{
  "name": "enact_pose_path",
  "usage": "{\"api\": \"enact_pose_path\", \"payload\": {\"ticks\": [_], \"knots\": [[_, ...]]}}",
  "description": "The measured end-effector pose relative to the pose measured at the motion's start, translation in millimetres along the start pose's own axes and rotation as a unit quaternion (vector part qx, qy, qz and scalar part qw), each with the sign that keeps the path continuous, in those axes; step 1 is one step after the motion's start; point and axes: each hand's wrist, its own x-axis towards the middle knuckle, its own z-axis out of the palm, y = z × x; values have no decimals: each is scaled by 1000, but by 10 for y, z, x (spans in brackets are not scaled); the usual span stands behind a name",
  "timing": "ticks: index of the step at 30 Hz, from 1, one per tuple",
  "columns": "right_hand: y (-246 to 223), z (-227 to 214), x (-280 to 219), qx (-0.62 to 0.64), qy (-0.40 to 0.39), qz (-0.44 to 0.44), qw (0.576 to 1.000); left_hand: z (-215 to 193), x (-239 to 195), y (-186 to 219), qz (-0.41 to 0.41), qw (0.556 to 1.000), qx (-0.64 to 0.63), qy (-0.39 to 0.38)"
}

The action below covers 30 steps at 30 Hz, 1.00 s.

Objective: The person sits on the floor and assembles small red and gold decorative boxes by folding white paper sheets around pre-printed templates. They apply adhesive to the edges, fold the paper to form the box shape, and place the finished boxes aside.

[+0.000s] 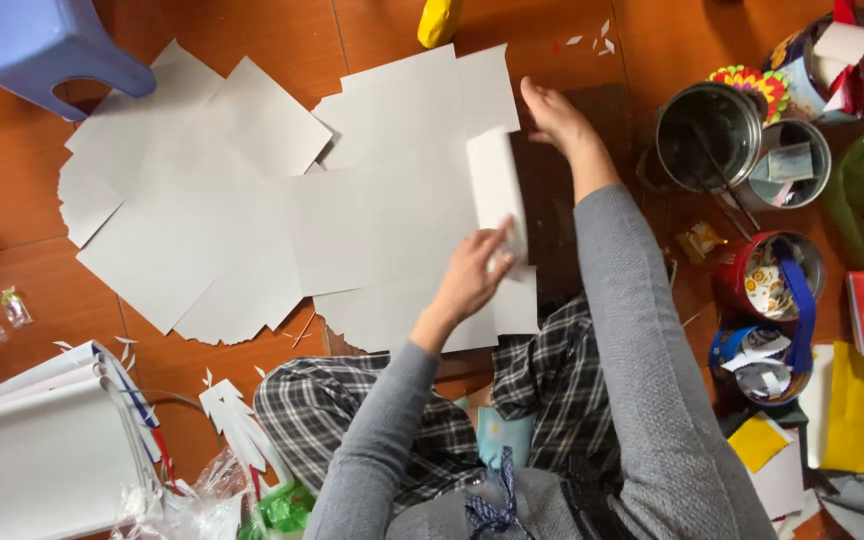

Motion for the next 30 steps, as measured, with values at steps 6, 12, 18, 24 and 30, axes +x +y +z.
{"api": "enact_pose_path", "payload": {"ticks": [6,12,18,24,30], "knots": [[-179,-18,195,-99,-125,65,985,659,144,-563,130,946,298,4],[-652,-13,148,-27,-186,79,979,421,157,-666,105,987,121,-31],[-1297,280,-570,-75,-172,-119,975,30,34,-499,125,970,31,206],[-700,-34,-435,117,-222,-92,964,-46,211,-69,118,949,228,181],[635,-136,240,-181,-68,3,981,617,666,-818,113,951,287,36]]}}
